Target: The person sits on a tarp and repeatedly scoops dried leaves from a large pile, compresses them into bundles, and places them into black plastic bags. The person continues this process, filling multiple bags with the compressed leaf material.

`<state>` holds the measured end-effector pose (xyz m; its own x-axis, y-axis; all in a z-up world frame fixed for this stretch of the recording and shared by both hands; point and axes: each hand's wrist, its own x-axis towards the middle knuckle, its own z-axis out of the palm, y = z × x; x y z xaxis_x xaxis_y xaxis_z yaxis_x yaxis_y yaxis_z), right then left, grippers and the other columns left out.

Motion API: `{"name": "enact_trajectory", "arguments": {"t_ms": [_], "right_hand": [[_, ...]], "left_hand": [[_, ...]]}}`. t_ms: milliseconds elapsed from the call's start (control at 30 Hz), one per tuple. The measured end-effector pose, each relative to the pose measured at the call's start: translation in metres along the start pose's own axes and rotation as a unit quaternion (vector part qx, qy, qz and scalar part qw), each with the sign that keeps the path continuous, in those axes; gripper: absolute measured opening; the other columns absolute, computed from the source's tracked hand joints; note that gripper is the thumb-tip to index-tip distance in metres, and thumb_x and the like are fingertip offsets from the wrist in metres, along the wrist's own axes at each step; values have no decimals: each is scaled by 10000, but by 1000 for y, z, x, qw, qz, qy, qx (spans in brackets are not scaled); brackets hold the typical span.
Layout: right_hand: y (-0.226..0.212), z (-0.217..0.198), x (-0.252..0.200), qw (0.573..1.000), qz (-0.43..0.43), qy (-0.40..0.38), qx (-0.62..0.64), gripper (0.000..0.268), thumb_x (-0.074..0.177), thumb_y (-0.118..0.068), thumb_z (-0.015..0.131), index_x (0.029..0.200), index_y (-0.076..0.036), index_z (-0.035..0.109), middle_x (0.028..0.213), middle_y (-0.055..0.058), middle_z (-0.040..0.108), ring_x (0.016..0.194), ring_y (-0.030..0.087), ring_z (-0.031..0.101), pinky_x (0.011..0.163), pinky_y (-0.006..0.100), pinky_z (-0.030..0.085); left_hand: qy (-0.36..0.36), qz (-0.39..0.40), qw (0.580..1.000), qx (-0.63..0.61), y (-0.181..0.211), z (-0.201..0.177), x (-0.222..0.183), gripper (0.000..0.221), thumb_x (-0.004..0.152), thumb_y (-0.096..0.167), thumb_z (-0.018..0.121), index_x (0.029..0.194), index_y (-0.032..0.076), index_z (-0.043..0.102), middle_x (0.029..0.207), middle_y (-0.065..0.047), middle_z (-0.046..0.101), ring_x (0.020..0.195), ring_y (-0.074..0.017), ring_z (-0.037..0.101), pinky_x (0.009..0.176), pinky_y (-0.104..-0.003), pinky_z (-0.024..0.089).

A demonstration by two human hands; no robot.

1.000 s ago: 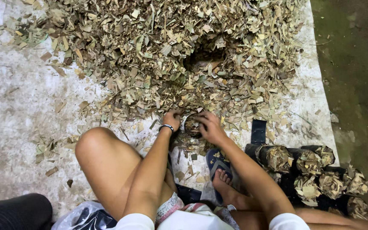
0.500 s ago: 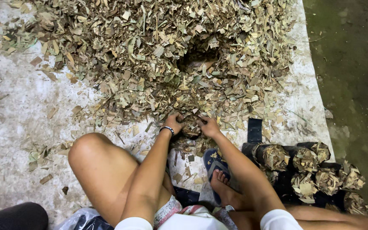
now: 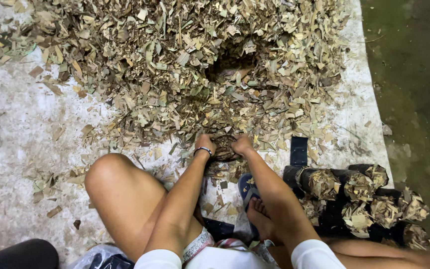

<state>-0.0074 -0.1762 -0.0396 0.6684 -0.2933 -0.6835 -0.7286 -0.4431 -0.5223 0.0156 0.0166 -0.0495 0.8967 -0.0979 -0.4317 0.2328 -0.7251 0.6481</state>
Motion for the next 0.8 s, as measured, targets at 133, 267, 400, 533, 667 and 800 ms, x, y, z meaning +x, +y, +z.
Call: {"name": "enact_trajectory", "arguments": {"t_ms": [133,267,400,533,667,800], "right_hand": [[-9,-22,-2,981,-120,-25,-153,518,834,-275,767,1270,0,712,1164,233,745,1058,326,726,976,389,555],[-31,-41,-35,976,-209,-30,-56,606,874,-330,799,1344,5,617,1282,208,663,1153,348,655,998,430,504],[-42,-65,-78,978,-200,-58,-27,621,931,-368,710,1448,-55,565,1247,224,732,1148,308,714,1032,408,533],[-33,-79,-104,969,-208,-131,-23,779,850,-265,803,1510,-52,447,1293,217,706,1138,283,697,1021,389,521],[-27,-68,-107,968,-219,-123,20,807,820,-199,800,1536,-87,446,1327,177,655,1103,271,704,977,379,573],[-25,-53,-92,981,-171,-83,-50,753,825,-159,800,1494,-77,466,1346,161,647,1103,312,723,992,409,577]], "left_hand": [[-99,-23,992,-77,15,-25,-10,538,752,241,806,1264,120,692,1236,-228,702,1087,-413,709,920,-481,580],[-295,-144,933,-144,34,-66,-33,838,742,432,811,1409,6,533,1323,-207,674,1092,-391,744,705,-482,684],[-375,-98,921,-34,45,-108,-46,1077,597,599,869,1463,29,578,1415,-184,639,1208,-357,679,824,-485,675],[-236,96,966,39,56,-105,-45,1410,520,484,1029,1591,73,208,1545,-240,407,1424,-356,434,1186,-405,371],[-198,129,971,25,64,-77,-47,1269,545,417,982,1590,152,313,1582,-207,422,1451,-359,431,1210,-397,354],[-150,128,977,79,65,-58,-46,1108,630,337,984,1547,214,374,1589,-243,355,1448,-413,391,1190,-447,346]]}}
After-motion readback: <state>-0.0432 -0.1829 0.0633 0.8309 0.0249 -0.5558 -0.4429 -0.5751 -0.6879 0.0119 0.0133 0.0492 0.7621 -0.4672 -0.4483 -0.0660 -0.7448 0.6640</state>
